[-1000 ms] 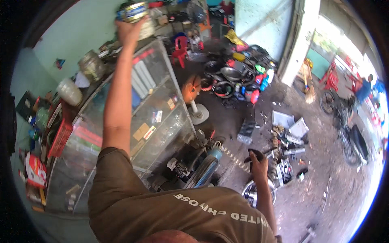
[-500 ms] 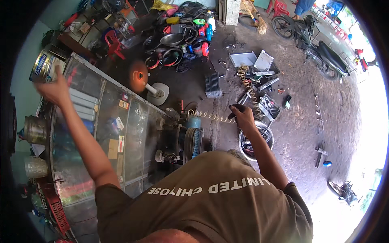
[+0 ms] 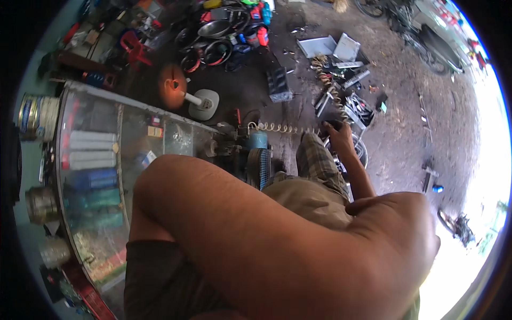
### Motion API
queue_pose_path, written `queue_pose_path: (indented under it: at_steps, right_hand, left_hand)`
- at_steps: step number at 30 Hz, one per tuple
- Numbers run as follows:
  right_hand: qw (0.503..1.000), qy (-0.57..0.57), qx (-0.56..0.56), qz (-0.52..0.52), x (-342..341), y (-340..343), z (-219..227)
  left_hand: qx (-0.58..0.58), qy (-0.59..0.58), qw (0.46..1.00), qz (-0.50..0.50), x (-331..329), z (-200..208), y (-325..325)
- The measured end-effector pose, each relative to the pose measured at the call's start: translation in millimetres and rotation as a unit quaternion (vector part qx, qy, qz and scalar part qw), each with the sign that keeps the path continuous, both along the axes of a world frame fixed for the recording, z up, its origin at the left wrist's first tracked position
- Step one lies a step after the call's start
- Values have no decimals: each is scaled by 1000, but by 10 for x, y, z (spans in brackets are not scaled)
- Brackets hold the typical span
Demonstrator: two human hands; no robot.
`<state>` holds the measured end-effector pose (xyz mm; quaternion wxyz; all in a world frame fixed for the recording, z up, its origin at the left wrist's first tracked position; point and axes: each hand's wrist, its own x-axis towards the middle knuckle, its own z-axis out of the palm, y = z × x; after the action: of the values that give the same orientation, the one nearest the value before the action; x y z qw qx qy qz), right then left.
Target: The person sits on the floor of a cluttered workshop and assembles small mechanical components by hand. They pick up various metal rings, bushings, and cylindrical parts, fitting them together and inspecting the fit repeatedly.
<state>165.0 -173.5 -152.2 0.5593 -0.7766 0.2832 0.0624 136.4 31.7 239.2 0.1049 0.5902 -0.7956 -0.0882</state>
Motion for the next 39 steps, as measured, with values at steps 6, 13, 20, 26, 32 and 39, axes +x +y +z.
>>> queue_pose_path:
  at_steps: [6, 13, 20, 26, 32, 39]
  right_hand:
    - [995, 45, -6, -85, -113, -390, -90]
    - [987, 45, 17, -150, 376, -982, -536]
    - [987, 18, 14, -160, 1823, -1541, -1091]
    - [909, 101, 356, -190, 3318, -2009, -1237]
    - [741, 24, 659, -125, 4773, -2283, -654]
    - [641, -75, 756, -110, 5625, -2329, -385]
  left_hand:
    - [33, 22, 999, -18, 407, 131, -110]
    - [78, 40, 996, 11, 1328, -86, -490]
    - [166, 108, 965, 172, 3116, -1533, -1074]
    - [136, 202, 873, 424, 4420, -4035, -1829]
    - [-102, 342, 733, 578, 5471, -3947, -2257]
    - [-139, 323, 745, 567, 6282, -3545, -2863]
